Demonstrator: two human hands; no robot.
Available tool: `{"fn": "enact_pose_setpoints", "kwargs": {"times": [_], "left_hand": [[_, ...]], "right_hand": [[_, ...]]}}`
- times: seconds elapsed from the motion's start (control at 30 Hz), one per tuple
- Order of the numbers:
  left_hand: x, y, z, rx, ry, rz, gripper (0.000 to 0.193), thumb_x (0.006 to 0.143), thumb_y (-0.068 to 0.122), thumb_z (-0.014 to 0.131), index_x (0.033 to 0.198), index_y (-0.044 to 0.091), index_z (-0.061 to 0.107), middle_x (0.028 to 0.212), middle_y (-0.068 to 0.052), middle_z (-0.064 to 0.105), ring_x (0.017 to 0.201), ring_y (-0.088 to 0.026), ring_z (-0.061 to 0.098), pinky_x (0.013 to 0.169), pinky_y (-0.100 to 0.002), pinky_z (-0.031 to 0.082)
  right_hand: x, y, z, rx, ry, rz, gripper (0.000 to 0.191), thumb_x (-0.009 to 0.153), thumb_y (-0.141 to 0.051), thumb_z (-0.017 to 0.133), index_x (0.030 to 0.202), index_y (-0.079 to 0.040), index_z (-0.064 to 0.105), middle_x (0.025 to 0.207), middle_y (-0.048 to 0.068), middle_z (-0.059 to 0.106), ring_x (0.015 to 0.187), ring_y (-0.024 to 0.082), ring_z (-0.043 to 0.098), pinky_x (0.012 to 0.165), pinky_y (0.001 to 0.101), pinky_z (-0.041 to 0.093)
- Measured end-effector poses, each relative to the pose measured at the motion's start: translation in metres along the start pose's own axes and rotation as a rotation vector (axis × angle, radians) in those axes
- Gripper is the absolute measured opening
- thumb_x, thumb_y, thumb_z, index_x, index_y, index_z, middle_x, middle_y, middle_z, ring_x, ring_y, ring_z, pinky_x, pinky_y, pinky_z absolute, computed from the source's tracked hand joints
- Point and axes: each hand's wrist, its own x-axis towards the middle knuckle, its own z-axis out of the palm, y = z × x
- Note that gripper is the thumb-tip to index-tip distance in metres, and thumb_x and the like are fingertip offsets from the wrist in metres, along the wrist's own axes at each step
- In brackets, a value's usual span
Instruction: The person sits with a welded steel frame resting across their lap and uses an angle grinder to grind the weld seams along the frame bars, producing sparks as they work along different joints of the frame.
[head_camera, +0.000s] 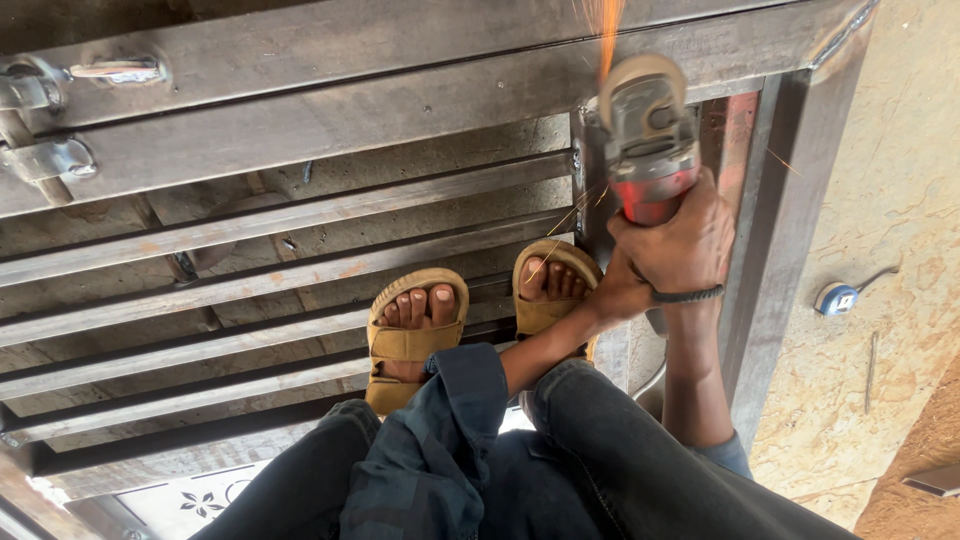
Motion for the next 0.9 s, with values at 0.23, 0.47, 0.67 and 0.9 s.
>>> {"fn": "enact_pose_setpoints", "kwargs": {"times": [0.23, 0.47, 0.67, 0.9], "left_hand": [[0.003, 0.002, 0.001, 0.073, 0.012, 0.004, 0.093, 0.073, 0.016, 0.092, 0.146, -0.002, 0.036, 0.134, -0.012, 0.056, 0.124, -0.022, 0.06, 0.103, -0.036, 0.055], [0.0, 0.012, 0.004, 0.022, -0.001, 0.064, 0.082, 0.078, 0.016, 0.09, 0.144, -0.002, 0.045, 0.134, -0.012, 0.059, 0.124, -0.02, 0.06, 0.104, -0.036, 0.054], [0.001, 0.015, 0.005, 0.031, -0.006, 0.047, 0.083, 0.076, 0.015, 0.09, 0.144, -0.004, 0.045, 0.133, -0.012, 0.06, 0.123, -0.02, 0.061, 0.103, -0.036, 0.054], [0.001, -0.002, -0.002, 0.08, -0.011, -0.058, 0.072, 0.078, 0.013, 0.092, 0.133, -0.012, 0.054, 0.12, -0.019, 0.063, 0.113, -0.023, 0.066, 0.098, -0.038, 0.056]], "right_hand": [[0.004, 0.001, -0.005, 0.138, -0.06, -0.066, 0.061, 0.064, -0.023, 0.089, 0.111, 0.005, 0.062, 0.097, 0.023, 0.073, 0.086, 0.037, 0.075, 0.079, 0.0444, 0.059], [0.003, -0.009, -0.005, 0.084, -0.07, -0.051, 0.06, 0.064, -0.021, 0.091, 0.109, 0.006, 0.062, 0.096, 0.025, 0.072, 0.089, 0.04, 0.073, 0.077, 0.0468, 0.057], [0.003, -0.007, -0.007, 0.103, -0.059, -0.079, 0.059, 0.065, -0.021, 0.091, 0.109, 0.006, 0.062, 0.096, 0.024, 0.072, 0.089, 0.04, 0.073, 0.079, 0.0471, 0.057], [0.005, 0.004, 0.0, 0.055, -0.004, -0.008, 0.057, 0.064, -0.023, 0.094, 0.103, 0.005, 0.063, 0.093, 0.023, 0.073, 0.086, 0.039, 0.074, 0.077, 0.0469, 0.057]]}}
